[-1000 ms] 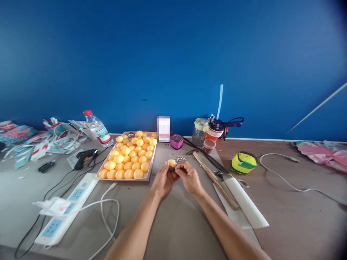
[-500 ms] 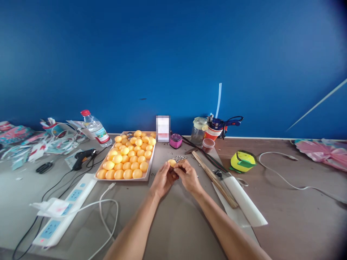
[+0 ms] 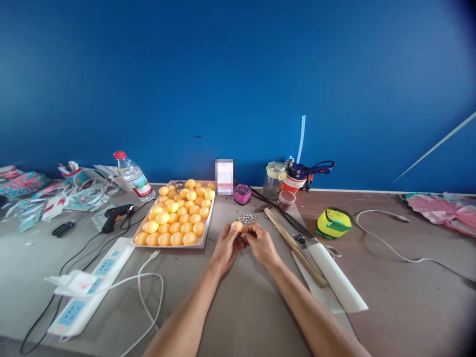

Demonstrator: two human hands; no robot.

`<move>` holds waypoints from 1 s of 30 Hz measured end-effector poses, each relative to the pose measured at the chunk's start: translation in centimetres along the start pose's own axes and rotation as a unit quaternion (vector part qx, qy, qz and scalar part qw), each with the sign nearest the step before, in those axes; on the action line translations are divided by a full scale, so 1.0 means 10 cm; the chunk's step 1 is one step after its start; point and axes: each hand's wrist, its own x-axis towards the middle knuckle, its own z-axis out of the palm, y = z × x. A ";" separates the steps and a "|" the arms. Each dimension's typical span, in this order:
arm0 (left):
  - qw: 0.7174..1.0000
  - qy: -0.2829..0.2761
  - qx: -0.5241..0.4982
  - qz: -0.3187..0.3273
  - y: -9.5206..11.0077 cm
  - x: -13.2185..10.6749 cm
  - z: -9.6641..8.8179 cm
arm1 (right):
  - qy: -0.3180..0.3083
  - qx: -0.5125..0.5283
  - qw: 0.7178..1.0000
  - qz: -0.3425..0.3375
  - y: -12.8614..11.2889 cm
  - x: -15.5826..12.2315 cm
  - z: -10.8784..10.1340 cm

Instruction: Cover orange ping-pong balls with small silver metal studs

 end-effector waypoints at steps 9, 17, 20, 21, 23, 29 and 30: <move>1.000 0.006 0.024 0.008 0.02 -0.02 0.04 | 0.002 0.026 0.999 0.029 -0.09 -0.04 0.04; 1.000 0.004 0.019 0.006 -0.02 -0.04 0.04 | 0.012 -0.025 0.999 0.022 -0.07 -0.03 0.04; 0.999 0.004 -0.028 -0.021 0.00 -0.01 0.01 | -0.002 -0.007 1.000 0.018 -0.07 0.00 -0.01; 0.998 0.007 -0.045 -0.034 0.01 0.01 0.00 | -0.004 -0.005 1.000 0.009 -0.07 0.02 -0.05; 0.996 0.021 -0.073 -0.055 0.04 0.03 -0.02 | 0.026 -0.052 0.998 -0.032 -0.06 0.05 -0.16; 0.993 0.039 -0.090 -0.062 0.06 0.06 -0.03 | 0.095 -0.464 0.858 -0.198 0.07 0.13 -0.42; 0.994 0.036 -0.089 -0.062 0.06 0.05 -0.02 | 0.078 -0.507 0.837 -0.188 0.10 0.13 -0.42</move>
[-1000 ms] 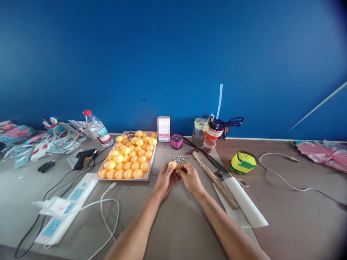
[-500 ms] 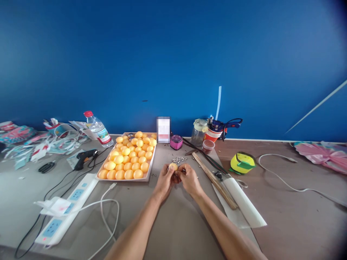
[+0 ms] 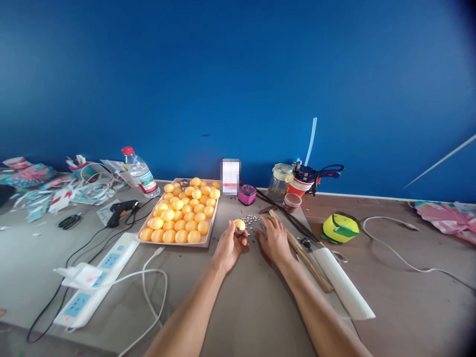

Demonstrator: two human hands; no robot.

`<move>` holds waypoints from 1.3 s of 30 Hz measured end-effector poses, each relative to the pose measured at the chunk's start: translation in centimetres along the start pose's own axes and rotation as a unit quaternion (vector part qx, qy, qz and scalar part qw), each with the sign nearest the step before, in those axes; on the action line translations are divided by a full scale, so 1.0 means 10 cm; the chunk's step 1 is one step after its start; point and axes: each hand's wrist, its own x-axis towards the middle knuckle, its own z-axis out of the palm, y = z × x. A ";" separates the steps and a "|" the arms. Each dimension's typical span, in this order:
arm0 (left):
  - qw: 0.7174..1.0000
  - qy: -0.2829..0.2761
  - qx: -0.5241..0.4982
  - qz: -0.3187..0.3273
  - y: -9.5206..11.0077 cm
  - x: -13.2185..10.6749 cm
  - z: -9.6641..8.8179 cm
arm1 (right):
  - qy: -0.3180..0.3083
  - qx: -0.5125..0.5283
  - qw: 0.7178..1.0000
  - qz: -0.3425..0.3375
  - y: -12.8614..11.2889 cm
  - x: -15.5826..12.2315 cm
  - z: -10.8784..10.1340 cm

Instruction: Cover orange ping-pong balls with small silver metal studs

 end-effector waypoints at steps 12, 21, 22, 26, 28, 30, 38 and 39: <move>1.000 0.012 0.004 -0.008 -0.02 0.04 -0.05 | -0.137 -0.014 0.989 -0.049 -0.13 -0.02 -0.13; 1.000 0.009 -0.006 -0.014 -0.01 0.04 -0.06 | -0.166 -0.056 0.983 -0.054 -0.18 -0.06 -0.10; 1.000 0.010 -0.006 -0.013 -0.01 0.04 -0.06 | -0.158 -0.060 0.984 -0.054 -0.19 -0.06 -0.08; 1.000 0.011 -0.003 -0.010 -0.02 0.04 -0.07 | -0.107 -0.030 0.992 -0.056 -0.17 -0.06 -0.04; 1.000 0.013 -0.001 -0.010 -0.02 0.04 -0.06 | -0.074 0.020 0.996 -0.042 -0.14 -0.05 -0.04; 1.000 0.014 0.001 -0.011 -0.02 0.04 -0.06 | -0.050 0.074 0.996 -0.017 -0.12 -0.04 -0.04; 1.000 0.019 0.013 -0.005 -0.03 0.05 -0.06 | -0.014 0.335 0.936 0.109 -0.16 0.00 -0.06; 1.000 0.018 0.013 -0.007 -0.03 0.05 -0.05 | -0.028 0.363 0.923 0.125 -0.16 0.00 -0.06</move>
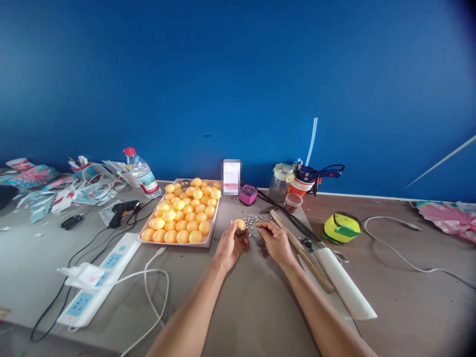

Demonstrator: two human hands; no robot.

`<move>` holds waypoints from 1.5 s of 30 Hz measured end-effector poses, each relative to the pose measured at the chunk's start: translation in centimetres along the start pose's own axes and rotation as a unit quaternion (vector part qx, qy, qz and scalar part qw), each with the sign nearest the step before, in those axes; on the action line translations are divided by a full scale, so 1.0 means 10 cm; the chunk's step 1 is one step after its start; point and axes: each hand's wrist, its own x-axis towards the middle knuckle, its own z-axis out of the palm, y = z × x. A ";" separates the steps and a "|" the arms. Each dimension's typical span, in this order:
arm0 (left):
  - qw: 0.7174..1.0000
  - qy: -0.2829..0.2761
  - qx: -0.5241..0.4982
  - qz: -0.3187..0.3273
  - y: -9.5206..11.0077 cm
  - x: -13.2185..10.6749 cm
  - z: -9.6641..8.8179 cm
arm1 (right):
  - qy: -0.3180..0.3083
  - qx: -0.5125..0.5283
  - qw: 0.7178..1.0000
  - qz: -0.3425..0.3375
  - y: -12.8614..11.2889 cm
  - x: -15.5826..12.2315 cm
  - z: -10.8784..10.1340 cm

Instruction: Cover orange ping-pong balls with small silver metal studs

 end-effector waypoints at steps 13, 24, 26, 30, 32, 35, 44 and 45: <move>1.000 -0.010 -0.008 -0.002 0.02 -0.02 0.02 | -0.043 0.166 0.980 0.104 -0.04 -0.01 0.06; 1.000 -0.002 -0.009 -0.005 0.03 -0.02 0.05 | -0.061 0.151 0.985 0.052 -0.13 -0.04 0.09; 1.000 -0.004 -0.007 -0.006 0.02 -0.03 0.05 | -0.060 0.152 0.984 0.066 -0.14 -0.04 0.11; 1.000 -0.013 -0.009 0.003 0.01 -0.03 0.06 | -0.061 0.141 0.985 0.084 -0.14 -0.06 0.17; 1.000 -0.015 -0.009 0.005 0.01 -0.03 0.06 | -0.057 0.121 0.988 0.075 -0.13 -0.07 0.19; 1.000 -0.021 -0.008 0.013 0.00 -0.03 0.06 | -0.050 0.084 0.995 0.035 -0.13 -0.09 0.20; 0.999 -0.032 -0.004 0.025 -0.02 -0.05 0.09 | -0.052 0.050 0.996 -0.048 -0.20 -0.09 0.21; 0.999 -0.034 -0.001 0.025 -0.02 -0.05 0.09 | -0.055 0.053 0.996 -0.041 -0.19 -0.09 0.21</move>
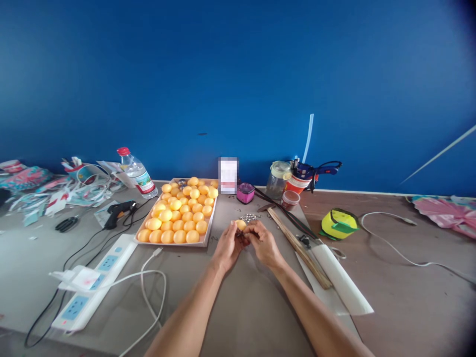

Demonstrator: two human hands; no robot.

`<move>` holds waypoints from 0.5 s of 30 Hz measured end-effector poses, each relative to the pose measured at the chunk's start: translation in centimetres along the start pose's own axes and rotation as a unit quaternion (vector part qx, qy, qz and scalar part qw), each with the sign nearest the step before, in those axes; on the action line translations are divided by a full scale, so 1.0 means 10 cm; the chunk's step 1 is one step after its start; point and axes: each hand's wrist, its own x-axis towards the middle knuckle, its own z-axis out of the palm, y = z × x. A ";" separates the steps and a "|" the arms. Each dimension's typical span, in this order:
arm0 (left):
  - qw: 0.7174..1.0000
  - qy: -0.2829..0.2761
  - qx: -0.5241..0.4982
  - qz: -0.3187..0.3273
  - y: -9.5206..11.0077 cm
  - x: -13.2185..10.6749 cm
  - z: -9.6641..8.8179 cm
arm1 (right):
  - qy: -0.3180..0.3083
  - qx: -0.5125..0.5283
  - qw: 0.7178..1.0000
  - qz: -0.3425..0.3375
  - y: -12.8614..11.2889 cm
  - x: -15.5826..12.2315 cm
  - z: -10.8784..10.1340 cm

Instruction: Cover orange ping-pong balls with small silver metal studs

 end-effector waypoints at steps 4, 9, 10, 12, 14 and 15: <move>1.000 0.011 0.016 0.005 -0.02 0.00 -0.02 | -0.005 0.023 0.999 0.030 0.03 0.00 0.00; 0.999 0.011 0.049 0.003 -0.04 0.01 -0.04 | -0.008 0.041 0.997 0.067 0.02 0.00 0.02; 0.998 0.011 0.054 0.005 -0.04 0.01 -0.04 | -0.005 0.035 0.997 0.074 0.01 -0.01 0.02; 0.998 0.011 0.059 0.013 -0.06 0.01 -0.05 | 0.004 0.026 0.996 0.090 -0.01 -0.01 0.02; 0.997 0.011 0.067 0.023 -0.07 0.01 -0.05 | 0.007 0.024 0.994 0.104 -0.01 -0.01 0.03; 0.997 0.011 0.070 0.027 -0.07 0.00 -0.05 | 0.007 0.025 0.994 0.110 0.00 -0.02 0.03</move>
